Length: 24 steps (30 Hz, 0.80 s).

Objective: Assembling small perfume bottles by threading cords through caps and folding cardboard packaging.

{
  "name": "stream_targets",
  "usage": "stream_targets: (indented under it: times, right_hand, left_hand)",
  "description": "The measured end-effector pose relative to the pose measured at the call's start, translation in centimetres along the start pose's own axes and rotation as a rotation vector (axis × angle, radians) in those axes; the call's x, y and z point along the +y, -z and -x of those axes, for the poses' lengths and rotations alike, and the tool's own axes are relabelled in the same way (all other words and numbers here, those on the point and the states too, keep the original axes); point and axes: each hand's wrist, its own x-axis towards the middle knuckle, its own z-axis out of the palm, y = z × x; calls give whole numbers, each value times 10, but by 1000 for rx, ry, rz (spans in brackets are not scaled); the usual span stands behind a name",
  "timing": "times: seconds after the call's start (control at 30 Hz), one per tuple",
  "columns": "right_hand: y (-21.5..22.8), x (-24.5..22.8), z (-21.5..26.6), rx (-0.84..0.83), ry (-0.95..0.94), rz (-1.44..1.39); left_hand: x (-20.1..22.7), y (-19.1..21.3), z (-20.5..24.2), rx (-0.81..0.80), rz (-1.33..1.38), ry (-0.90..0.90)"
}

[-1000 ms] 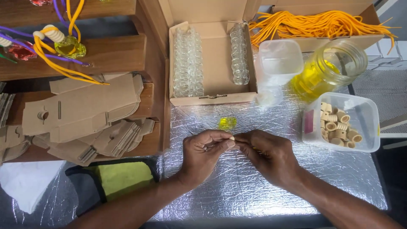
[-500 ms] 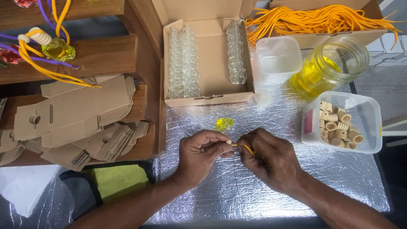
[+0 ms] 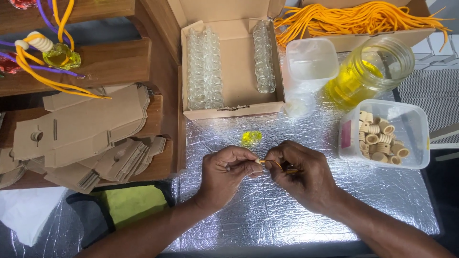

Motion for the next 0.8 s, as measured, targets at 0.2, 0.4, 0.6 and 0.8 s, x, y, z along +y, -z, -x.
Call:
stream_targets:
  times: [0.2,0.4,0.6,0.8]
  right_hand:
    - [0,2,-1,-26,-129,-99]
    - [1,-1,-7,43,-178,-223]
    - [3,-3,-8,24,-197,-268]
    - [6,-5,-9,14,-192,-282]
  left_hand:
    - [0,-2,-1,-9,-34,-8]
    - [4,-6,-4,83,-52,180]
    - [5,-8,-5,83,-53,170]
    - [2,-6,-5,62,-76,147]
